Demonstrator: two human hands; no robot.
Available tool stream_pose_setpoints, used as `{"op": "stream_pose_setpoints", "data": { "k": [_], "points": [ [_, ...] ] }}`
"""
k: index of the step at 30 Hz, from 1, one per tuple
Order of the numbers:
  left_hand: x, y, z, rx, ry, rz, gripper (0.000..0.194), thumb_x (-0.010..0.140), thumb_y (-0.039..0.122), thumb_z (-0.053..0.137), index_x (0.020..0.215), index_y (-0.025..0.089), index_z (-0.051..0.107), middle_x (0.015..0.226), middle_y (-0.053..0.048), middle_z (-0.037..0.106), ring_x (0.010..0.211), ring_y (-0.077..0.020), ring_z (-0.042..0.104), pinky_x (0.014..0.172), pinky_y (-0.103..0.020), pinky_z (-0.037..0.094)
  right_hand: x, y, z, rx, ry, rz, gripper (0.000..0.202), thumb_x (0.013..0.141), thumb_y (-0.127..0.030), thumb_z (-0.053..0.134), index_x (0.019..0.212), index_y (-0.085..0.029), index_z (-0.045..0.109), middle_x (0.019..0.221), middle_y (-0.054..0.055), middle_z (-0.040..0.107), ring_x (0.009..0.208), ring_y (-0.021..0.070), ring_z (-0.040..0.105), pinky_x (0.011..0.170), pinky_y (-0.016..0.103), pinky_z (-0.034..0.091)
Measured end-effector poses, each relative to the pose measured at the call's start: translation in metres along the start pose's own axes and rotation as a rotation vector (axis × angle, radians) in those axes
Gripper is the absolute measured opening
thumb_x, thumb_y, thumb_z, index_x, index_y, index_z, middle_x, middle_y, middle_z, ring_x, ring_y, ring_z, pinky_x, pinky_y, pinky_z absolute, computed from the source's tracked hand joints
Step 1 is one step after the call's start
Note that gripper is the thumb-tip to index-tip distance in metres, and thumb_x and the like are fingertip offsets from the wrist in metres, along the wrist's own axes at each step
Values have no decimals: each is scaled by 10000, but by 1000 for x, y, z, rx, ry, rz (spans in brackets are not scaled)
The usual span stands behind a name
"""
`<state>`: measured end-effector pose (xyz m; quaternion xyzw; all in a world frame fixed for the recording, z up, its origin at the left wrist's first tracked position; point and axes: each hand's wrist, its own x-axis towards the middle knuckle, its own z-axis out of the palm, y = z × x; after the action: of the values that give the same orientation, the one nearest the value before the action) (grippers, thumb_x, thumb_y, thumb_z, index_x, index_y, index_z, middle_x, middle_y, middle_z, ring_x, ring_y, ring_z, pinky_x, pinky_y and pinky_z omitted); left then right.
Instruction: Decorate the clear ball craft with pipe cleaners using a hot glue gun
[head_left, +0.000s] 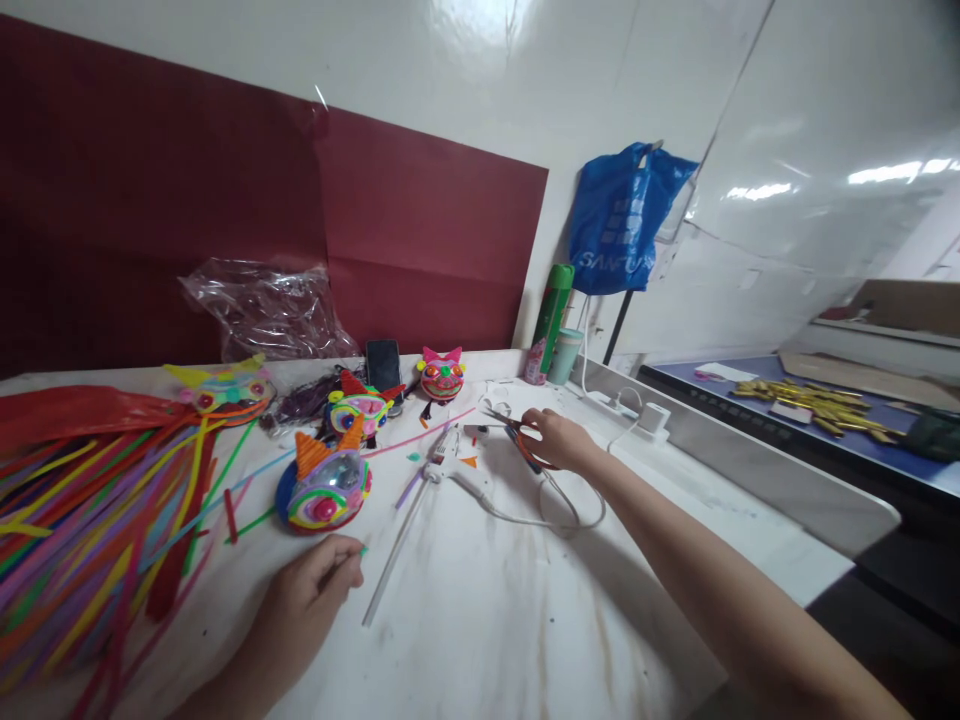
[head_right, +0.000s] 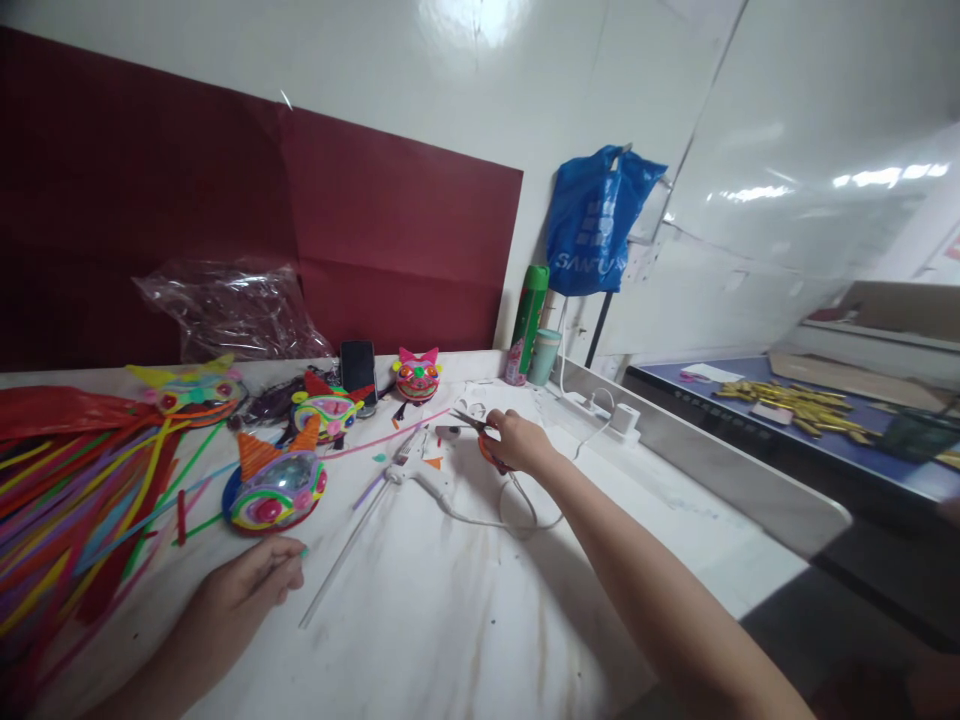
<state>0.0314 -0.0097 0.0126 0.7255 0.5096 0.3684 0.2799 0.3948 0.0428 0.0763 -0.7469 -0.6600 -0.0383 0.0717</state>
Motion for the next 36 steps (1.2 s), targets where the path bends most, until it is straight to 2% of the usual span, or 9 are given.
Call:
{"op": "stream_pose_setpoints", "data": {
  "k": [8, 11, 13, 16, 18, 20, 25, 31, 36],
  "points": [
    [-1, 3, 0, -91, -17, -67, 230, 732, 430, 510, 692, 215, 582, 586, 22, 605, 549, -146, 544, 536, -240, 421, 2, -8, 5, 191, 74, -1, 256, 876, -344, 529, 1065, -173, 556, 925, 110, 686, 757, 217, 636, 608, 270, 400],
    [1, 3, 1, -250, -9, -149, 221, 694, 426, 553, 714, 207, 576, 573, 23, 596, 539, -144, 520, 548, -257, 411, -5, -23, 6, 304, 118, -48, 307, 937, -404, 403, 1140, -179, 452, 868, 56, 667, 723, 177, 607, 625, 262, 431],
    [2, 6, 2, -417, 13, -221, 226, 665, 411, 585, 730, 196, 566, 566, 22, 596, 520, -135, 501, 548, -263, 402, -16, -40, 8, 411, 123, -161, 320, 932, -450, 391, 1115, -190, 424, 804, 14, 630, 676, 157, 567, 624, 258, 444],
    [2, 13, 0, -663, 10, -259, 254, 646, 404, 645, 685, 172, 550, 611, 12, 601, 523, -106, 492, 569, -257, 389, -39, -74, 14, 597, 68, -523, 272, 883, -451, 488, 981, -198, 465, 774, 9, 581, 643, 147, 516, 616, 262, 445],
    [1, 17, -2, -790, -4, -283, 293, 633, 411, 694, 681, 164, 542, 627, 11, 599, 520, -94, 487, 569, -256, 381, -56, -98, 20, 595, 14, -690, 233, 869, -405, 529, 959, -194, 491, 823, 43, 591, 692, 163, 538, 648, 277, 457],
    [-1, 19, -4, -879, -17, -285, 327, 625, 416, 735, 695, 161, 543, 635, 10, 602, 532, -93, 494, 575, -257, 381, -69, -119, 27, 546, 27, -782, 251, 852, -381, 556, 988, -176, 508, 898, 93, 608, 797, 205, 569, 720, 316, 471],
    [-6, 16, -4, -964, -72, -226, 354, 640, 420, 771, 752, 154, 566, 646, 5, 622, 563, -102, 519, 594, -262, 391, -81, -145, 37, 458, 19, -838, 274, 840, -395, 567, 963, -153, 524, 891, 119, 609, 801, 229, 584, 709, 327, 491],
    [-6, 13, -1, -986, -119, -167, 364, 665, 456, 754, 724, 153, 560, 673, -11, 642, 589, -115, 532, 618, -276, 404, -82, -148, 39, 464, 49, -894, 258, 812, -367, 586, 947, -158, 518, 883, 118, 604, 798, 231, 579, 708, 323, 495],
    [-7, 10, 0, -897, -141, -130, 372, 699, 490, 719, 728, 155, 559, 668, -3, 629, 593, -112, 524, 618, -271, 389, -84, -147, 42, 474, 66, -907, 215, 812, -348, 577, 910, -173, 499, 856, 109, 600, 774, 223, 574, 680, 307, 486]
  ]
}}
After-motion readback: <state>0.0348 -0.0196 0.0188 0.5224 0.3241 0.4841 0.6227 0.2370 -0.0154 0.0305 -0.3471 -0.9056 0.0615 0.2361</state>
